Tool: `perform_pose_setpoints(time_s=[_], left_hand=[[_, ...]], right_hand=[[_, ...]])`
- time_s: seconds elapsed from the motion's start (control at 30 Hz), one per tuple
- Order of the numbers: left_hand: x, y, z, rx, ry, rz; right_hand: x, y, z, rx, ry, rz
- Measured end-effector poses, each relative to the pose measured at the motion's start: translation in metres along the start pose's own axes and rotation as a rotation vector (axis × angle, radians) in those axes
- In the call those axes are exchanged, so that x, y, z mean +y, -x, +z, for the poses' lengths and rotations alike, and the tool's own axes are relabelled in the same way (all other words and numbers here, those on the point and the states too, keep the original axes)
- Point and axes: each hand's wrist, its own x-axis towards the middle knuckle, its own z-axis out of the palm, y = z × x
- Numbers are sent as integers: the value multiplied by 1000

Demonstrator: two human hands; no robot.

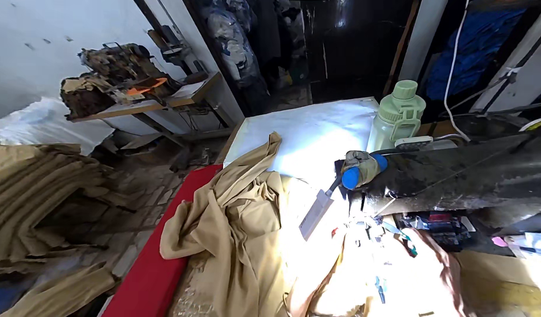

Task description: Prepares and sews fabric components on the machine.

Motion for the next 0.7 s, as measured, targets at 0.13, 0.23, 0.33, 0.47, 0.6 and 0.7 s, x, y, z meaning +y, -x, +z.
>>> perform_pose_setpoints(time_s=[0.13,0.23,0.33,0.47,0.6,0.7], left_hand=[[9,4,-2,3,-2,-74],[14,4,-4,-8,137,-151],[17,3,-4,-9,99,-179],[27,-1,-10,-64,62,-256],[18,-1,2,-10,219,-281],[22,1,0,7,184,-284]], right_hand=[[0,0,5,32,4,49],[0,0,4,41,14,47],[5,1,8,60,38,5],[8,3,7,2,47,-7],[8,0,7,18,43,-35],[10,0,11,33,17,-31]])
